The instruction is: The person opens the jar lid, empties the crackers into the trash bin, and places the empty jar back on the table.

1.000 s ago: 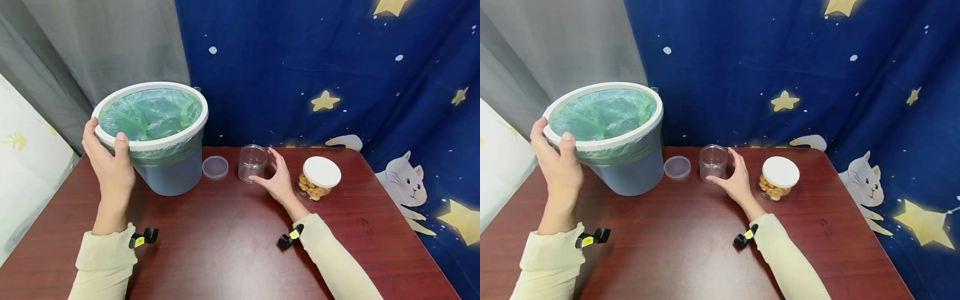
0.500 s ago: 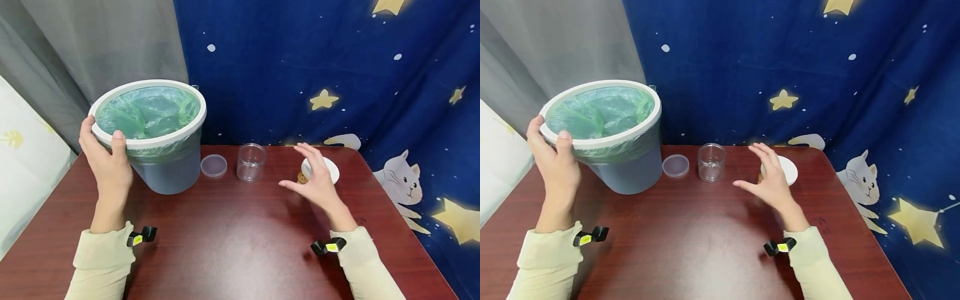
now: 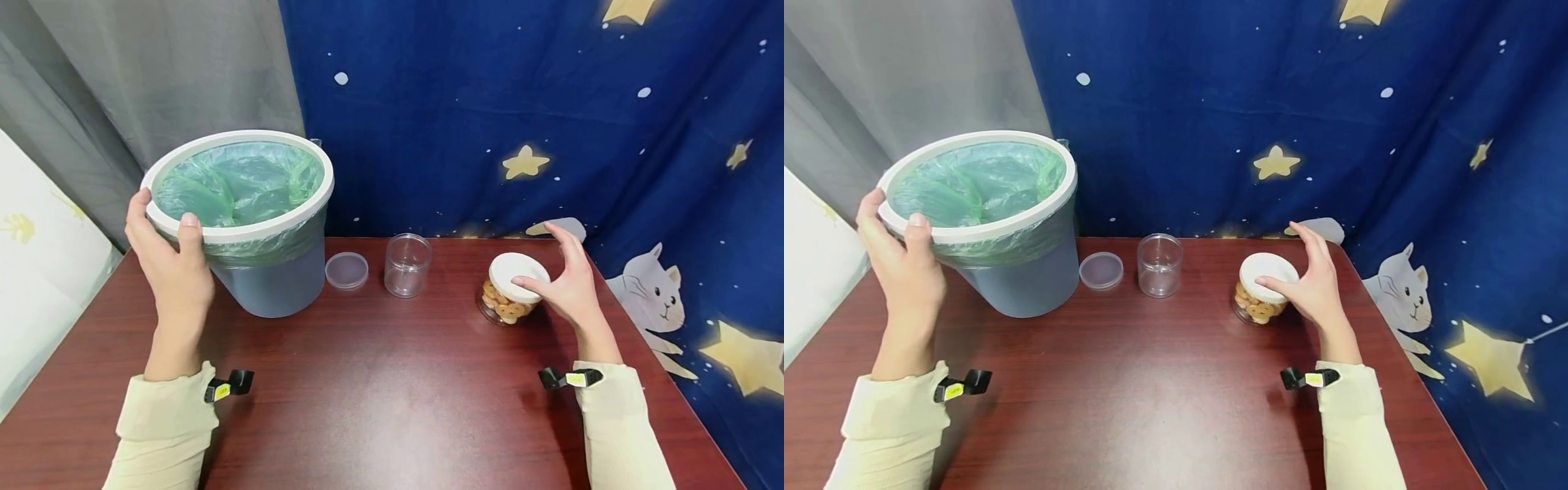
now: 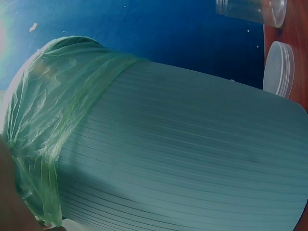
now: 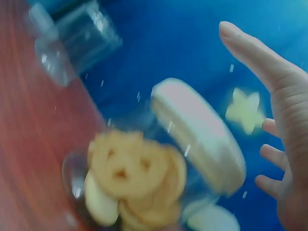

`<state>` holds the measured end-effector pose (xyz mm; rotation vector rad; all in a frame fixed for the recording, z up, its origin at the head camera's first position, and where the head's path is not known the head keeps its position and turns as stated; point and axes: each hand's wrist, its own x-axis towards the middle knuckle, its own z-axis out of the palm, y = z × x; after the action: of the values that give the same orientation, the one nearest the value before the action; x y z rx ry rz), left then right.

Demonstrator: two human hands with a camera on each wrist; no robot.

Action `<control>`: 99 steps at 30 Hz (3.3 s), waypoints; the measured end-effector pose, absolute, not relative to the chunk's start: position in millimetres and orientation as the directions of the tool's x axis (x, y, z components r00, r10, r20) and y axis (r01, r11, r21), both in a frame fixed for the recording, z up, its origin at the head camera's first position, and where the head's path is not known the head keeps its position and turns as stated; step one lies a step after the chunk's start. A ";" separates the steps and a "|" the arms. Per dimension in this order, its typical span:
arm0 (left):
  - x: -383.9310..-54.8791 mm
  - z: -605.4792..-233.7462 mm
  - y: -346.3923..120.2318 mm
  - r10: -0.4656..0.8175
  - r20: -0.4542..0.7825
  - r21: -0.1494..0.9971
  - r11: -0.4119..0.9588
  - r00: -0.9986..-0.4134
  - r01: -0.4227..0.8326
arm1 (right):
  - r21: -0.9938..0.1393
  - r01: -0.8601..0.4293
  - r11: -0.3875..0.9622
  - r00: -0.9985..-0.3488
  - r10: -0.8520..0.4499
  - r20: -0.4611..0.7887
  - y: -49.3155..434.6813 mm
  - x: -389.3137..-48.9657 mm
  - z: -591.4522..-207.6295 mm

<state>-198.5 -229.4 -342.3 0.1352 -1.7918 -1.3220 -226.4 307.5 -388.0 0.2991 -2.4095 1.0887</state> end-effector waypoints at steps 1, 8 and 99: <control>-198.3 -342.5 -229.5 -0.547 0.576 0.817 0.426 -0.608 0.390 | -0.645 -0.359 0.674 -0.872 0.004 0.490 311.5 -228.0 -392.2; -197.7 -343.3 -228.2 -0.550 0.572 0.819 0.425 -0.608 0.386 | -0.801 -0.340 0.493 -0.934 -0.076 0.350 327.1 -237.6 -423.3; -171.3 -319.9 -165.6 -0.463 0.820 0.572 0.657 -0.336 0.491 | -0.940 -0.258 0.221 -0.948 -0.247 0.202 118.9 -290.9 -473.9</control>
<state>-171.3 -165.6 -319.9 -0.0230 -1.6496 -0.9691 -290.9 118.9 -473.9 0.5067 -2.4477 1.8882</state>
